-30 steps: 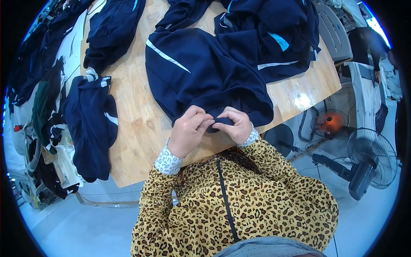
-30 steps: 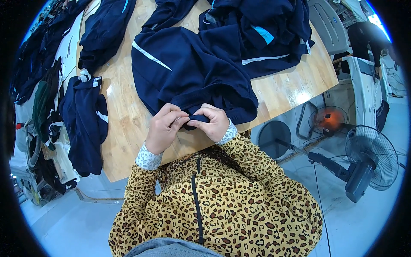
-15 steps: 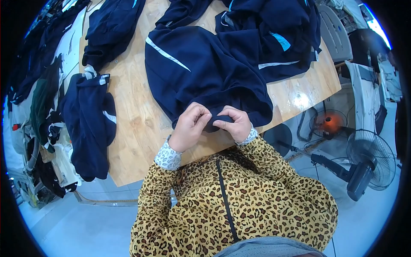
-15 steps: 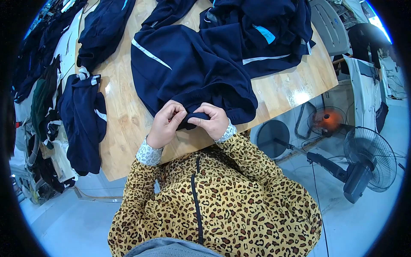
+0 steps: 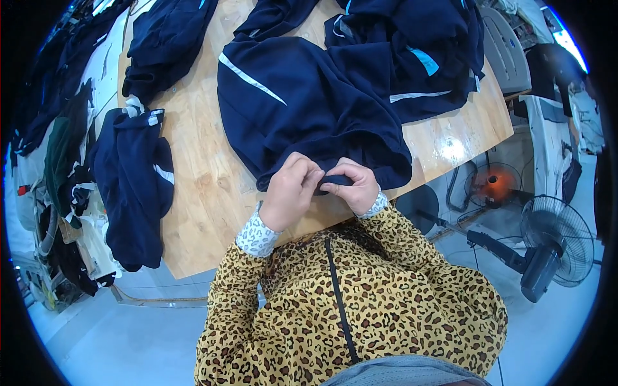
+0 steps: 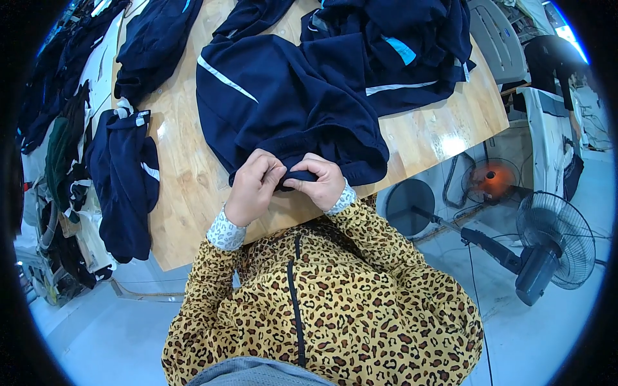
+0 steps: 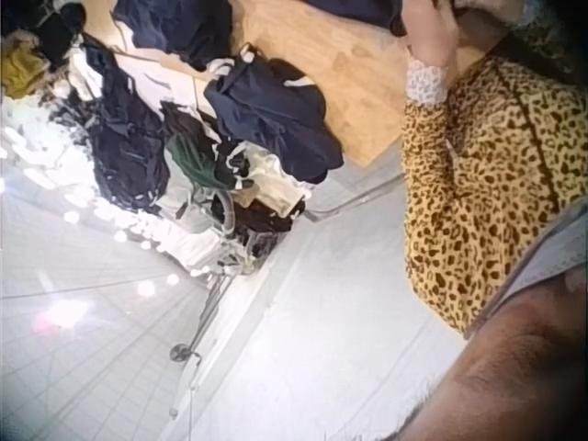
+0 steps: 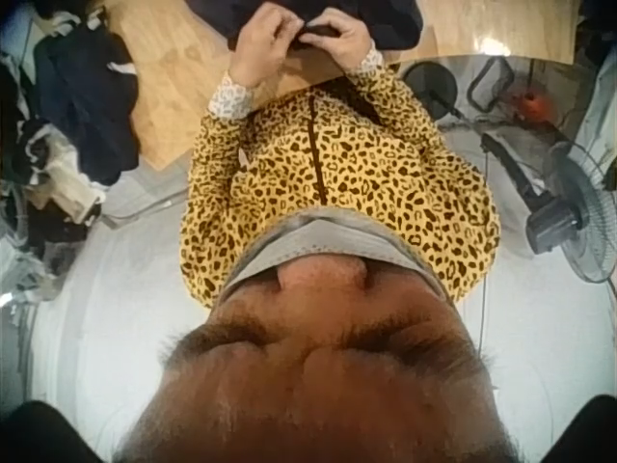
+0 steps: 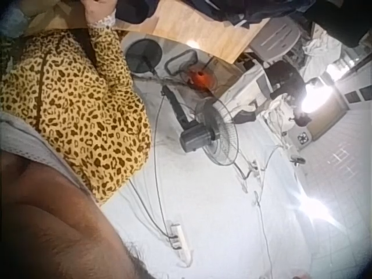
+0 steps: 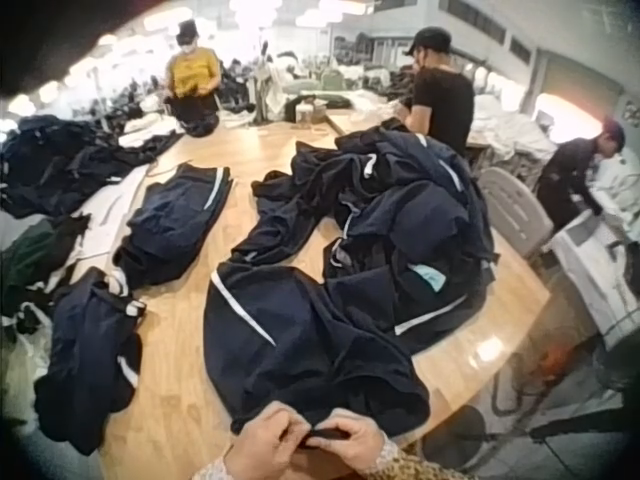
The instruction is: Trimming excess threads from navy blue garments using snips in a textile factory setting.
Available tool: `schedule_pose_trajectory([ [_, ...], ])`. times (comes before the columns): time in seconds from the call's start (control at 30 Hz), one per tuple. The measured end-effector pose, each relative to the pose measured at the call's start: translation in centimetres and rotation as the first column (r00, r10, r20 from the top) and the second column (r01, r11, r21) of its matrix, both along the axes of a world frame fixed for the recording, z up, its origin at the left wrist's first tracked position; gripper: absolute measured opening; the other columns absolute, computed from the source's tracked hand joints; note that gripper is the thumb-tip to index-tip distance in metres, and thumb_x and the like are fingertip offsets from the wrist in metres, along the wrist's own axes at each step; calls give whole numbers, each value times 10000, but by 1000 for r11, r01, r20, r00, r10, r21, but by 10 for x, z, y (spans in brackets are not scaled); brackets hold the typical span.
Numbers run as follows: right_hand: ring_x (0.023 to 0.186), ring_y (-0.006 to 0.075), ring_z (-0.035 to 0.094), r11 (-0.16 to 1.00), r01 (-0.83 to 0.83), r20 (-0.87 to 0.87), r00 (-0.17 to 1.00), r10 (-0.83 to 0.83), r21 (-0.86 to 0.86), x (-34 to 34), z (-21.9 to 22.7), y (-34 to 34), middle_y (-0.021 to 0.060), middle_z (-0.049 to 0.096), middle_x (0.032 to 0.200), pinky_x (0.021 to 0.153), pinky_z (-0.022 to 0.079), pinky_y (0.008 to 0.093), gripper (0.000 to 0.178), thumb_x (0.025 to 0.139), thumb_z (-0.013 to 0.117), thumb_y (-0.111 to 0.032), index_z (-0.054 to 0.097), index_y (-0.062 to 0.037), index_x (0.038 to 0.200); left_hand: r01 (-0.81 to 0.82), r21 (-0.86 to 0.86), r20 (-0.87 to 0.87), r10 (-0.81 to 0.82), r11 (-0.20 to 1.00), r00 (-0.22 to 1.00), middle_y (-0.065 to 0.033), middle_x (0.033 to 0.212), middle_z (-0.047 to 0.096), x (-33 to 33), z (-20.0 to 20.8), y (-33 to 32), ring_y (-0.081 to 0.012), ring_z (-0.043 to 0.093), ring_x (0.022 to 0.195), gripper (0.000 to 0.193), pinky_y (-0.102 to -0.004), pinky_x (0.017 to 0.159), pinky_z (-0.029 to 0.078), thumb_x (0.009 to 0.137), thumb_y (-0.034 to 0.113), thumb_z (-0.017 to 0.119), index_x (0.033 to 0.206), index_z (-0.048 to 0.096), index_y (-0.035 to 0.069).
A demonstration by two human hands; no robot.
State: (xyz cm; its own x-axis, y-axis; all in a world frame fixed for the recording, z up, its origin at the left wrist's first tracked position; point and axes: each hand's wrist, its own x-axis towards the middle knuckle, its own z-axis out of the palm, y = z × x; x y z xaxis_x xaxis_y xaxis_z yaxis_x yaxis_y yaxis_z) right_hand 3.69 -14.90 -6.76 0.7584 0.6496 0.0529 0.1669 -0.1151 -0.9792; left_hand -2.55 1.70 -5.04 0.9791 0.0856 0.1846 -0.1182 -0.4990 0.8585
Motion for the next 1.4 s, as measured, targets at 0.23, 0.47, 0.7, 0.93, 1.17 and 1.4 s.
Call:
schedule_pose_trajectory([
  [0.23,706,108,547,997,59,-89,995,-55,45,0,-2,-3,32,579,765,649,433,230,158,728,728,-72,639,5,832,-384,-718,-489,-29,580,872,18,754,469,-6,2,22,-38,421,630,160,-172,557,368,876,99,583,980,533,-13],
  [0.47,736,85,572,995,73,-330,943,-47,65,3,-3,-3,15,623,778,693,446,220,115,781,691,-91,646,3,830,40,-159,-241,-78,987,967,-60,761,514,-25,19,30,-151,489,633,640,-272,586,428,788,118,684,1349,375,108],
  [0.7,722,116,546,999,-3,-105,994,7,43,4,-2,-4,46,584,774,667,423,232,154,741,705,-65,641,15,856,141,-100,-469,-171,985,866,-113,690,561,-19,37,28,-249,550,592,802,-333,585,451,792,187,685,1413,191,73],
  [0.93,694,124,511,993,-68,-101,992,77,92,7,0,-4,43,544,742,640,399,239,158,737,703,-54,641,16,865,250,-30,-470,-234,968,851,-96,626,506,-17,38,25,-217,483,547,898,-324,550,406,793,209,687,1434,75,67],
  [1.17,682,118,496,988,-117,-102,987,127,99,8,-1,-5,39,530,741,632,388,240,162,741,700,-52,640,8,879,349,-37,-498,-320,936,806,-182,735,621,-8,47,22,-339,607,654,859,-382,622,462,807,208,653,1404,77,-15],
  [1.4,678,117,493,986,-125,-114,984,138,112,7,-2,-5,41,529,738,627,385,244,172,736,705,-53,638,7,882,312,-101,-442,-323,945,837,-122,635,551,-11,36,23,-226,518,551,858,-327,550,422,800,189,678,1422,110,30],
])
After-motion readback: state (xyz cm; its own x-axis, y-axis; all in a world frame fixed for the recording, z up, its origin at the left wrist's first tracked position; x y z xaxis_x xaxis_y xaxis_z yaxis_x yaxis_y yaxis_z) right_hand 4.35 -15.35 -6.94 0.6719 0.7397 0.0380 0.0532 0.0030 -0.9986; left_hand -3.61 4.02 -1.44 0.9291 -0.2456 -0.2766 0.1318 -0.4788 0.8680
